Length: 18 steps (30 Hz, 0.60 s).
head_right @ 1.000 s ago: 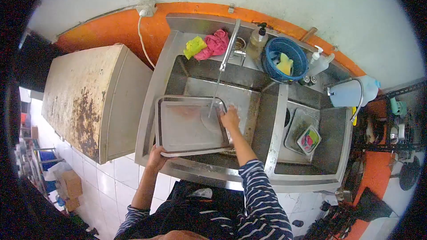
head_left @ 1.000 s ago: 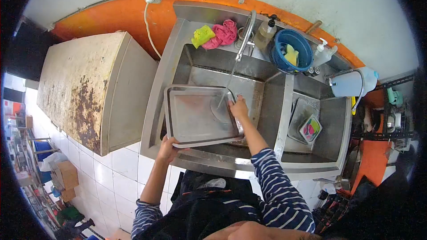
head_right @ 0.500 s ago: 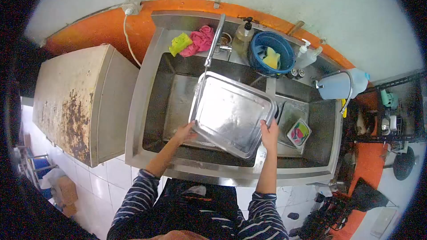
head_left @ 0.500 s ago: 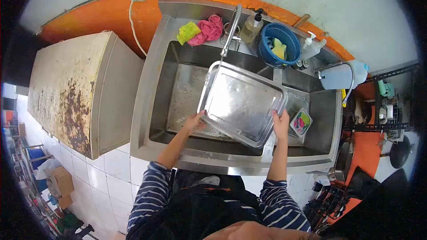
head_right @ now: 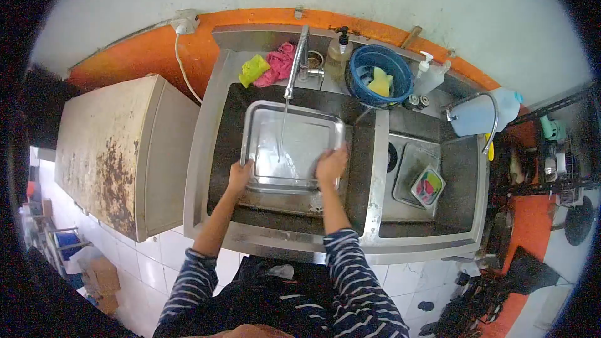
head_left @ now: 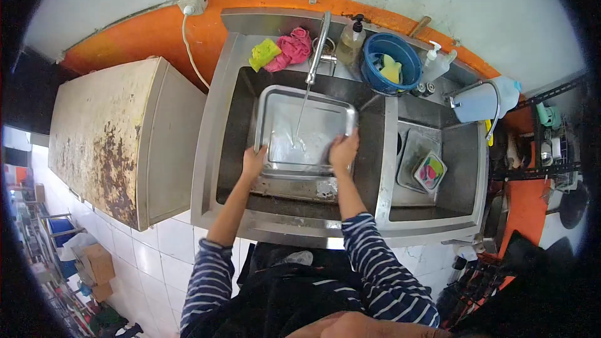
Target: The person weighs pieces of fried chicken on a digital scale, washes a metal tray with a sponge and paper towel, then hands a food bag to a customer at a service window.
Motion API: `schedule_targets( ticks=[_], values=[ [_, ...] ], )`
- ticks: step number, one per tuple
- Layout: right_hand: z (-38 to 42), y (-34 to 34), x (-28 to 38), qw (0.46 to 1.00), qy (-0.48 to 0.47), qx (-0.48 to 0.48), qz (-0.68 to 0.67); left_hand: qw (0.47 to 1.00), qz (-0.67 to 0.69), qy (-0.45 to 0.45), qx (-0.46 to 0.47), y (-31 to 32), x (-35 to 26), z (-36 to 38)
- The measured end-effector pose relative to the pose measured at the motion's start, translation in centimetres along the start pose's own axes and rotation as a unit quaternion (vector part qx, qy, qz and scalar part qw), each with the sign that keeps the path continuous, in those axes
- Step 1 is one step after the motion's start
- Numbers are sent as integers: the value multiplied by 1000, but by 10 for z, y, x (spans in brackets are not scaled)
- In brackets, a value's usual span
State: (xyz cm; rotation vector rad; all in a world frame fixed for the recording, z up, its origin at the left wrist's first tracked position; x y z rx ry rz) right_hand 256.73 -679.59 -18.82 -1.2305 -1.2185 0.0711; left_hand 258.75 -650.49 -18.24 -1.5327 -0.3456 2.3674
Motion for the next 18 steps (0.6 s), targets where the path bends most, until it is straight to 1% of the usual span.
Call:
schedule_targets(
  ticks=[1, 2, 3, 4, 5, 6, 7, 8, 9, 10, 11, 12, 13, 14, 15, 16, 17, 18],
  values=[
    [18, 22, 16, 994, -1, 80, 68, 998, 39, 23, -49, -9, 6, 12],
    [38, 42, 33, 978, -4, 159, 135, 998, 35, 23, -50, -7, 13, 22],
    [57, 61, 49, 971, -19, 233, 44, 994, 54, 12, -95, -6, 19, 33],
    [78, 76, 65, 951, -35, 302, -47, 987, 74, 2, -139, -7, 23, 41],
    [98, 82, 87, 937, -103, 330, -48, 987, 73, 2, -140, -7, 23, 46],
    [116, 82, 103, 917, -172, 357, -46, 984, 77, -6, -160, -9, 25, 52],
    [119, 73, 105, 917, -172, 358, -45, 980, 82, -14, -180, -13, 24, 58],
    [130, 65, 118, 865, -257, 418, -103, 980, 83, -14, -180, -18, 17, 64],
    [141, 55, 127, 799, -337, 471, -159, 975, 104, 2, -198, -26, 9, 74],
    [140, 57, 115, 799, -338, 472, -158, 968, 125, 19, -217, -35, -2, 84],
    [133, 74, 88, 824, -300, 462, -132, 966, 95, 29, -239, -42, -14, 91],
    [125, 92, 62, 847, -260, 451, -105, 966, 96, 31, -240, -46, -18, 95],
    [115, 94, 52, 865, -276, 366, -203, 966, 83, 38, -243, -49, -21, 100],
    [112, 99, 52, 865, -277, 366, -205, 965, 69, 45, -248, -52, -23, 103],
    [104, 109, 48, 890, -240, 354, -157, 963, 49, 66, -255, -52, -26, 108],
    [95, 116, 46, 912, -202, 340, -108, 963, 47, 66, -256, -53, -26, 110],
    [88, 113, 59, 912, -202, 341, -110, 963, 36, 62, -259, -54, -25, 113],
    [79, 109, 75, 907, -183, 380, -8, 963, 26, 59, -263, -54, -25, 114]
  ],
)
Point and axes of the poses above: each hand's wrist, its own z-axis away from the middle knuckle, its own y-axis out of the palm, x = y × z, the point moved 6 cm from there along -z, towards the middle knuckle, and after that the axes turned 5 degrees about -z, right-handed, at the moved point
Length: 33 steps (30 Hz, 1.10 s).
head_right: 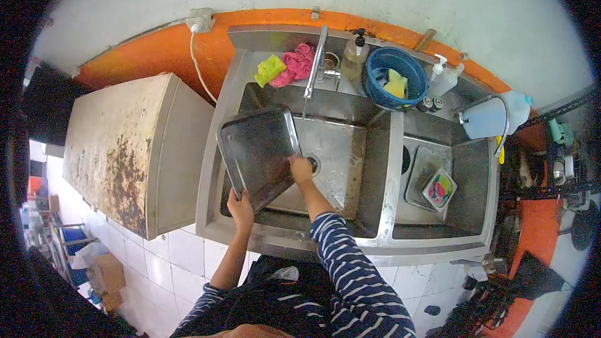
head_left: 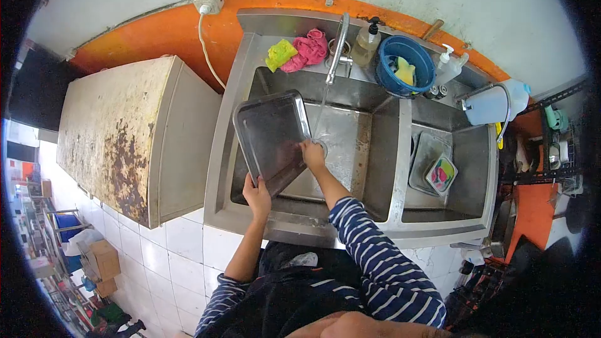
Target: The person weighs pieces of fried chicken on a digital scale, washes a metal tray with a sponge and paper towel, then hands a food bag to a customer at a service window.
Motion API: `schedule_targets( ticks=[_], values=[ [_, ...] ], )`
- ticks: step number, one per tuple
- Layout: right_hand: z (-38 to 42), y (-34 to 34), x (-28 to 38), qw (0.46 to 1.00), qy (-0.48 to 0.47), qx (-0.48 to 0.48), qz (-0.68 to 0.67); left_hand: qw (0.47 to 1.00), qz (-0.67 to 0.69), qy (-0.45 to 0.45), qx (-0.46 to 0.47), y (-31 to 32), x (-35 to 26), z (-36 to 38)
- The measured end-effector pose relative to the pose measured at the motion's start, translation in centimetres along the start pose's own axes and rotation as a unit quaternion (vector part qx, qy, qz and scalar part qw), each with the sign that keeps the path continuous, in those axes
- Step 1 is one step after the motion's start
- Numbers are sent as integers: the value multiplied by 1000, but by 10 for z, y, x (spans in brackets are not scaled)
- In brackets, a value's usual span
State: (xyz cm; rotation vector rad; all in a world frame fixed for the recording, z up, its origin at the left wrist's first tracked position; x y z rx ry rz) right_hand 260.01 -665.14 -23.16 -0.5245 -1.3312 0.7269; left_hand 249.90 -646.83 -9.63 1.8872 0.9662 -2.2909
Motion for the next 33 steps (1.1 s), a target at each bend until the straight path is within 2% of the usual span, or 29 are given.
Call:
schedule_targets(
  ticks=[1, 2, 4, 6, 8, 10, 11, 12, 13, 14, 16, 17, 18, 19, 20, 23, 25, 27, 28, 29, 30, 32, 33],
  values=[
    [-5, -7, 7, 994, 56, 56, 78, 1000, 0, 0, -2, -2, -2, 2],
    [-10, -10, 13, 994, 54, 56, 78, 1000, -1, 14, -12, -5, -7, 4],
    [-18, -27, 26, 997, 34, -32, 64, 999, -2, 28, -23, -11, -10, 2],
    [-18, -46, 36, 996, 51, -37, 61, 999, -44, -20, 16, -17, 0, -3],
    [-16, -47, 24, 995, 70, -45, 58, 998, -1, -54, 11, -21, 20, -7],
    [-4, -53, -7, 977, 130, -171, 11, 995, 40, -87, 5, -30, 34, -10],
    [1, -56, -21, 973, 176, -148, -10, 990, 82, -112, 37, -32, 36, -10],
    [8, -62, -29, 973, 177, -146, -8, 980, 122, -139, 68, -34, 39, -9],
    [12, -55, -43, 971, 190, -73, -123, 969, 163, -166, 84, -35, 41, -9],
    [20, -54, -43, 951, 200, 2, -235, 968, 163, -170, 84, -40, 35, -10],
    [52, -68, -29, 860, 275, 191, -384, 949, 126, -219, 190, -36, 26, -9],
    [58, -73, -39, 861, 274, 192, -382, 955, 91, -219, 179, -34, 32, -10],
    [64, -80, -49, 880, 251, 167, -366, 955, 92, -219, 178, -30, 37, -13],
    [70, -90, -59, 898, 228, 140, -350, 972, -46, -101, 205, -24, 32, -20],
    [78, -98, -67, 898, 229, 139, -348, 957, -183, 21, 226, -13, 27, -23],
    [104, -132, -81, 917, 219, 104, -317, 938, -243, 4, 248, 29, 56, -34],
    [122, -163, -70, 943, 161, 57, -287, 927, -270, 0, 260, 67, 71, -46],
    [140, -178, -75, 947, 173, 44, -267, 960, -208, 5, 188, 101, 72, -66],
    [149, -186, -75, 950, 183, 35, -251, 960, -204, 8, 192, 119, 68, -75],
    [157, -203, -63, 960, 156, -14, -231, 961, -148, -7, 232, 140, 65, -82],
    [164, -205, -67, 960, 160, -22, -229, 958, -91, -21, 273, 158, 63, -82],
    [179, -226, -66, 961, 162, -114, -195, 955, -102, -39, 276, 187, 74, -85],
    [188, -235, -66, 964, 222, -90, -111, 952, -116, -58, 277, 204, 78, -87]
  ],
)
Point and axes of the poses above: each hand's wrist, its own z-axis away from the middle knuckle, its own y-axis out of the palm, x = y × z, the point moved 6 cm from there along -z, towards the middle knuckle, and after that the axes turned 5 degrees about -z, right-handed, at the moved point
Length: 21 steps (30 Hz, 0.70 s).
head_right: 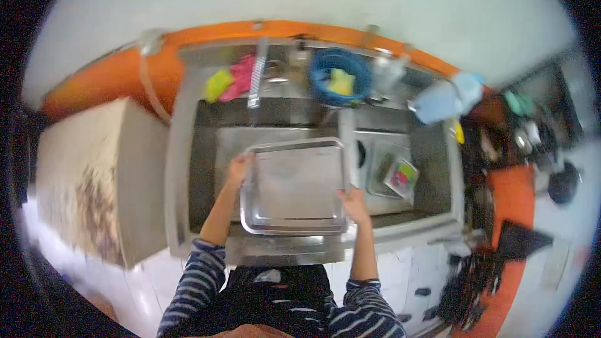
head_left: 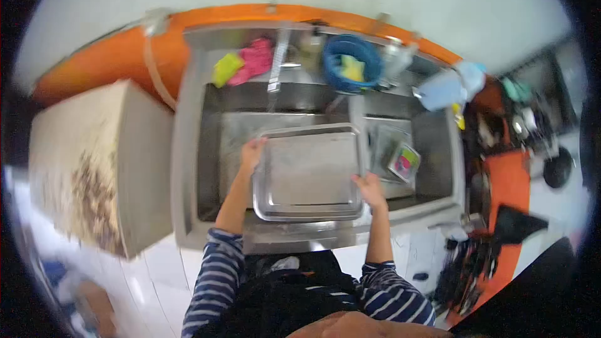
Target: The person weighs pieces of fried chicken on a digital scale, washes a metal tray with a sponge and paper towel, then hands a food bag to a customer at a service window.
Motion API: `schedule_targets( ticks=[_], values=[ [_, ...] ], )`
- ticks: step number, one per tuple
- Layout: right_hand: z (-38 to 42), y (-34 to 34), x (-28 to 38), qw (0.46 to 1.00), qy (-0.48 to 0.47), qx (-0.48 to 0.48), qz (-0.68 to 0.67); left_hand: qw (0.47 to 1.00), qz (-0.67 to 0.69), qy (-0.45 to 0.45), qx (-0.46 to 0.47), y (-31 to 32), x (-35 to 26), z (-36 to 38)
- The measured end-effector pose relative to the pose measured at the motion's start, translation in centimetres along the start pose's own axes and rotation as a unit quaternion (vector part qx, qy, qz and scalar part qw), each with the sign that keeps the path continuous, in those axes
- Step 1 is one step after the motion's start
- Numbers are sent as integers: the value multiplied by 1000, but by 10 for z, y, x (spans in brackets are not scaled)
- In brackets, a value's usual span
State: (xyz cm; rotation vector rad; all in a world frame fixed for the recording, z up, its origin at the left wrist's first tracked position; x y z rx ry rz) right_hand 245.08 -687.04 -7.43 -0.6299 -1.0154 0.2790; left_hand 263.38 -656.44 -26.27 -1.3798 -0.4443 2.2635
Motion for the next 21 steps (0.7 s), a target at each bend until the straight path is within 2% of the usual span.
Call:
schedule_targets(
  ticks=[1, 2, 3, 4, 5, 7, 8, 9, 10, 11, 12, 13, 14, 15, 16, 17, 18, 19, 20, 21],
  values=[
    [3, -1, -3, 996, -63, -56, -29, 978, 130, 151, 67, 10, -13, -2],
    [9, -4, -7, 984, -122, -121, -50, 997, -44, 36, 51, 0, -39, 17],
    [16, -3, -5, 991, -91, -101, -3, 937, 303, 34, 170, 24, -23, 12],
    [22, -4, 3, 991, -34, -105, -76, 919, 331, -57, 209, 24, -43, 30],
    [21, 4, -5, 992, 14, -127, -2, 837, 455, 54, 299, 34, -57, 36],
    [28, 14, 15, 973, -132, -177, -60, 873, 379, -232, 201, 28, -32, 44],
    [33, 21, 20, 963, -200, -167, -64, 828, 424, -279, 238, 24, -41, 53],
    [33, 35, 19, 958, -250, -116, -82, 777, 468, -328, 265, 20, -44, 60],
    [37, 40, 27, 941, -321, -103, -31, 778, 462, -326, 272, 17, -35, 54],
    [41, 46, 35, 916, -390, -87, 22, 797, 513, -176, 268, 3, -38, 34],
    [39, 52, 30, 917, -388, -91, 21, 793, 552, -22, 255, -16, -42, 20],
    [38, 64, 25, 898, -426, -94, 54, 794, 551, -21, 256, -21, -29, 7],
    [39, 73, 25, 877, -463, -95, 85, 810, 504, -3, 300, -22, -18, -4],
    [38, 77, 27, 876, -466, -94, 80, 824, 453, 14, 340, -24, -12, -7],
    [35, 76, 29, 887, -434, -142, 68, 827, 452, 13, 333, -25, -12, -4],
    [35, 77, 33, 896, -402, -184, 51, 842, 470, -37, 261, -29, -7, 2],
    [26, 69, 34, 941, -243, -208, -110, 852, 486, -86, 176, -42, 0, 13],
    [16, 71, 19, 885, -103, -307, -334, 859, 489, -81, 129, -53, 6, 24],
    [12, 75, 10, 814, -48, -335, -472, 864, 493, -73, 73, -66, 8, 37],
    [12, 88, 8, 908, -131, -397, -13, 846, 525, -95, 13, -80, -10, 69]
  ],
)
Point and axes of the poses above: each hand's wrist, its own z-axis away from the middle knuckle, its own y-axis out of the palm, x = y × z, the point moved 6 cm from there along -z, towards the middle knuckle, and after that the axes turned 5 degrees about -z, right-handed, at the moved point
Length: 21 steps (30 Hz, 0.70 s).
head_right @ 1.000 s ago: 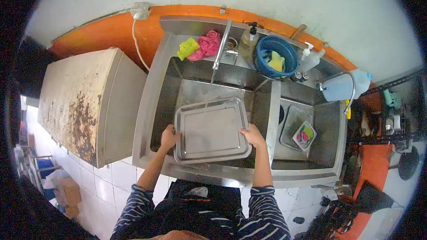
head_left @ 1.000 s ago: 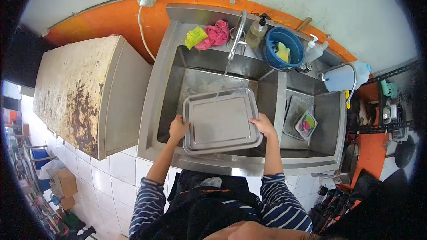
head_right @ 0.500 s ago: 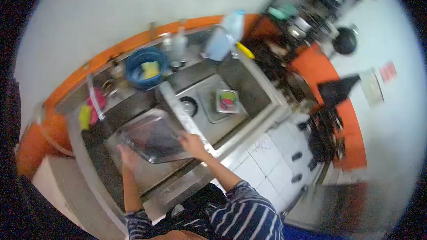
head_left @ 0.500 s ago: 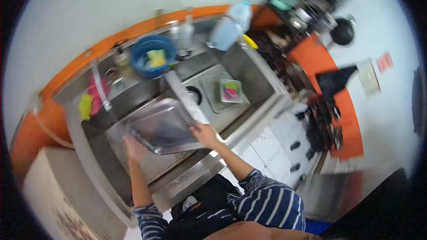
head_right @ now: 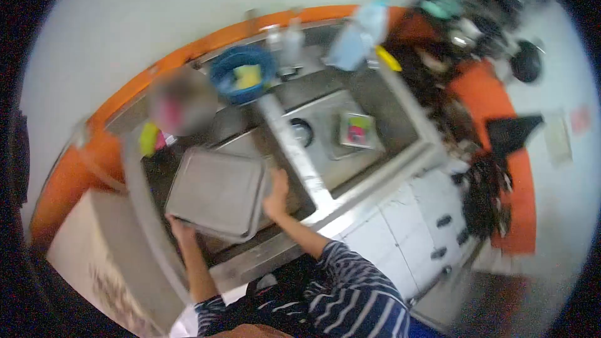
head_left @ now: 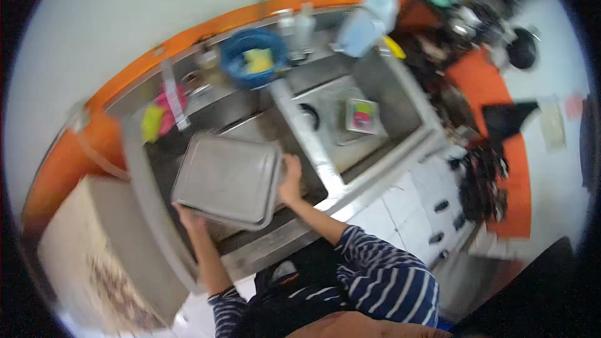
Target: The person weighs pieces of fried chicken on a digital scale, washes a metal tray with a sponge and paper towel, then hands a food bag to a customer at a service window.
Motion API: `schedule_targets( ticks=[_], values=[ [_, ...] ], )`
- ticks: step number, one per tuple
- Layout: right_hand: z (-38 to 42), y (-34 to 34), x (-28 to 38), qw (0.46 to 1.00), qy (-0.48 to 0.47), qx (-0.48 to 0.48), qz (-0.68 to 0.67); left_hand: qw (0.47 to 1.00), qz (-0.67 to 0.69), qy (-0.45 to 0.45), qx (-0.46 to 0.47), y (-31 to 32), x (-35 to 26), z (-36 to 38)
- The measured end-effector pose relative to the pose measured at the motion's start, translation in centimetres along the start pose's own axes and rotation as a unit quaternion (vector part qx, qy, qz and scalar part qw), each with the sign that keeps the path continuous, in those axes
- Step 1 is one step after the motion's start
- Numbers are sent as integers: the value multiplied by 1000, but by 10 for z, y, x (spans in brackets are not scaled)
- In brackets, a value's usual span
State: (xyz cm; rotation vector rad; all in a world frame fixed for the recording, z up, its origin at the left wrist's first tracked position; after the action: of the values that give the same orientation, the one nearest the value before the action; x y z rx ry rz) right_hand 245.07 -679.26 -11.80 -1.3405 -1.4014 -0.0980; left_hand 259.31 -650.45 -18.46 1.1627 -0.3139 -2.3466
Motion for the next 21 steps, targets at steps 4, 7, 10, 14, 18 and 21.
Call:
schedule_targets(
  ticks=[4, 7, 10, 14, 18, 21],
  values=[
    [70, 111, -31, 625, 609, 360, -330, 985, 66, 129, -92, -22, -35, 62],
    [92, 167, -14, 652, 555, 429, -287, 969, 112, 179, -128, -43, -49, 87],
    [75, 188, 7, 795, 442, 291, -295, 959, 156, 221, -79, -58, -65, 97],
    [53, 169, 15, 865, 314, 305, -245, 977, 163, 126, -63, -113, -70, 97],
    [13, 84, 9, 922, 184, 304, -152, 985, -166, 39, -10, -134, -33, 77],
    [-1, 29, -11, 940, 198, 261, -98, 972, -219, -64, 53, -103, 28, 64]
  ],
)
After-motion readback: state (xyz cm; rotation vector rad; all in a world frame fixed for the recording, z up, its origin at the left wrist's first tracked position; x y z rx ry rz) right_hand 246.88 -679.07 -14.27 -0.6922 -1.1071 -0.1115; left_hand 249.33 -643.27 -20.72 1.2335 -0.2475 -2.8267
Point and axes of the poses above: each hand's wrist, its own z-axis away from the middle knuckle, its own y-axis out of the palm, x = y × z, the point moved 6 cm from there along -z, towards the middle knuckle, and after that the axes turned 5 degrees about -z, right-handed, at the moved point
